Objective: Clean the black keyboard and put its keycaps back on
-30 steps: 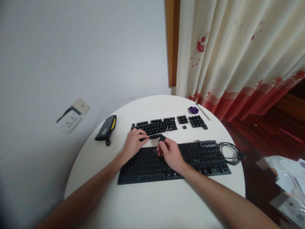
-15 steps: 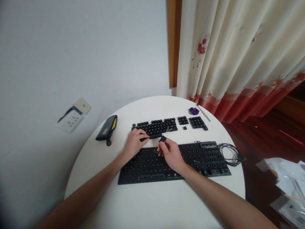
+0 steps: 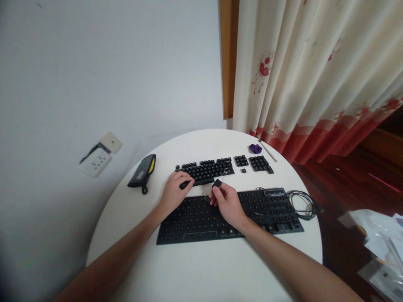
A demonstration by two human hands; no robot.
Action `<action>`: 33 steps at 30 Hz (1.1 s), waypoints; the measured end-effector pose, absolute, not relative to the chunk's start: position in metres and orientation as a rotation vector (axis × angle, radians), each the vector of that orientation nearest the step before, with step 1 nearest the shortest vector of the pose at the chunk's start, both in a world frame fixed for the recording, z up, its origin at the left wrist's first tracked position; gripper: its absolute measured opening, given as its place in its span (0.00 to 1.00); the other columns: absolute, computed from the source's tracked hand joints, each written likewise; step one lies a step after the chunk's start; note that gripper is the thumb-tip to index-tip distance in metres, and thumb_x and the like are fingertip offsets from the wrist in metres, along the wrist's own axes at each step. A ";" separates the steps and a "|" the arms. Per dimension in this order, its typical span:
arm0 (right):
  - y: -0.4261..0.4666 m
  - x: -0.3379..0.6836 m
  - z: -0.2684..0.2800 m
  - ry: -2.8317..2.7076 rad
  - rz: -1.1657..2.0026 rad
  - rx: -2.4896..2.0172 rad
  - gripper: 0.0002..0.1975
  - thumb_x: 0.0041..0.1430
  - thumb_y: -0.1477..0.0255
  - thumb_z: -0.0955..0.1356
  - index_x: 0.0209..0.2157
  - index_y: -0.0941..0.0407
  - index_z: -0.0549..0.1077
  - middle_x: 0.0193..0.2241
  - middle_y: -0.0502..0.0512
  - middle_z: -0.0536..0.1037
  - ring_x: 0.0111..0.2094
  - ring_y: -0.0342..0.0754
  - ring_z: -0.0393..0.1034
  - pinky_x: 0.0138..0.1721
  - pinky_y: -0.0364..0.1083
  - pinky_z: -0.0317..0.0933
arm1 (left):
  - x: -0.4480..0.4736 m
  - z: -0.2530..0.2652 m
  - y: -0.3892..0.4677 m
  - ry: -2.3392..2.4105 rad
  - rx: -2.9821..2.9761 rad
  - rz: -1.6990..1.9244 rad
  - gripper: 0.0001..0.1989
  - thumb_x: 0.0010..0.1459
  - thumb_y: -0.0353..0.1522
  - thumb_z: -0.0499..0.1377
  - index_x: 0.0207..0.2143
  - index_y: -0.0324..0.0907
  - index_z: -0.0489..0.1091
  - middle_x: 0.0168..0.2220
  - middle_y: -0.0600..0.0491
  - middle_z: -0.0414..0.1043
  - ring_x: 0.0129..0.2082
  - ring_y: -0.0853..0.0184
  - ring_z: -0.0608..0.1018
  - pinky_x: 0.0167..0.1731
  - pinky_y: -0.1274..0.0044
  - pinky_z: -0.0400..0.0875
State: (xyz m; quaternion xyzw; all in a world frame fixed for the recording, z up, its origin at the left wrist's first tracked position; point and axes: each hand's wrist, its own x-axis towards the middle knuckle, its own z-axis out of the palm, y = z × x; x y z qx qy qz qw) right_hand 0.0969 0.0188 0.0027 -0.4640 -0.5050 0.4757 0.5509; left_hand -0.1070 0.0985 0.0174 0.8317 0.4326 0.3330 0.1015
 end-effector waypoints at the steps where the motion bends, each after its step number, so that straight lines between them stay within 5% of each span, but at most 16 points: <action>1: 0.019 0.100 0.006 -1.185 1.109 -1.097 0.19 0.65 0.56 0.65 0.29 0.57 0.71 0.23 0.51 0.74 0.23 0.44 0.69 0.24 0.43 0.62 | -0.106 0.020 0.093 1.228 2.444 0.952 0.06 0.63 0.30 0.58 0.37 0.44 0.77 0.39 0.52 0.75 0.42 0.63 0.74 0.47 0.68 0.69; 15: 0.018 0.147 0.052 -1.151 0.866 -1.110 0.15 0.62 0.59 0.68 0.30 0.57 0.75 0.24 0.54 0.76 0.25 0.47 0.69 0.28 0.46 0.65 | -0.082 0.017 0.034 0.841 2.632 0.473 0.19 0.65 0.32 0.57 0.58 0.52 0.67 0.56 0.51 0.68 0.57 0.59 0.67 0.57 0.62 0.63; 23: -0.008 0.140 0.036 -1.458 1.027 -1.141 0.12 0.63 0.61 0.67 0.32 0.55 0.72 0.24 0.52 0.77 0.26 0.47 0.71 0.29 0.46 0.65 | -0.093 0.018 0.030 0.901 2.632 0.465 0.21 0.64 0.31 0.59 0.58 0.53 0.67 0.55 0.51 0.69 0.55 0.59 0.68 0.57 0.63 0.63; 33: -0.025 0.141 0.035 -2.058 1.021 -1.031 0.11 0.63 0.71 0.66 0.26 0.55 0.68 0.21 0.47 0.68 0.23 0.43 0.58 0.26 0.42 0.52 | -0.090 0.020 0.018 0.865 2.616 0.500 0.13 0.65 0.28 0.57 0.50 0.48 0.72 0.52 0.51 0.71 0.54 0.60 0.68 0.55 0.64 0.60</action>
